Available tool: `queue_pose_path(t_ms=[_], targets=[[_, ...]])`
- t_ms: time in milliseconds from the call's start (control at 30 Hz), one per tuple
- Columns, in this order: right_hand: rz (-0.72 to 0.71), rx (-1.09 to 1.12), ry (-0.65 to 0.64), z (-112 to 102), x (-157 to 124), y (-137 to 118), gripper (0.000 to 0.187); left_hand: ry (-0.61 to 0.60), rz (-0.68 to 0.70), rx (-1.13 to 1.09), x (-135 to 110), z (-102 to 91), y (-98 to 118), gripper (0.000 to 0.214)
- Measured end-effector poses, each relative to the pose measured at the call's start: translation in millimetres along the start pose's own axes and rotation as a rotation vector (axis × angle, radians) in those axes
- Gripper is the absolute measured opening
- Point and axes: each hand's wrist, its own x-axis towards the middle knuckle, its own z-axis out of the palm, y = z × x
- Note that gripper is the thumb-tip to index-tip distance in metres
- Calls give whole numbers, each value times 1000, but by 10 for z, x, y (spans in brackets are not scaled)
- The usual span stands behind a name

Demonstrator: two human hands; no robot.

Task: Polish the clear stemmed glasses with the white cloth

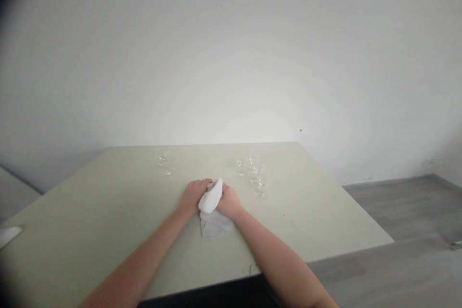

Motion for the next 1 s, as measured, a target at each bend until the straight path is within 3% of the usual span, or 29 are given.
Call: queue_pose_path(t_ms=[133,367,567,767,1000], targets=[[143,308,68,13,50,57,30,27,23,-17,-16,-15,38,27],[46,231,-28,-58,30,25,25,-104,-50,-80,-14,-37,52,16],[32,40,-73,-76,24,4,18,-144,-41,-27,5,-58,28,17],[-192,-437,-38,-107,-26,-59,29,-142,-74,39,10,-19,1,22],[-231,-495,-40,-95,-34,-42,35,-161,-81,-13,14,-4,-1,24]])
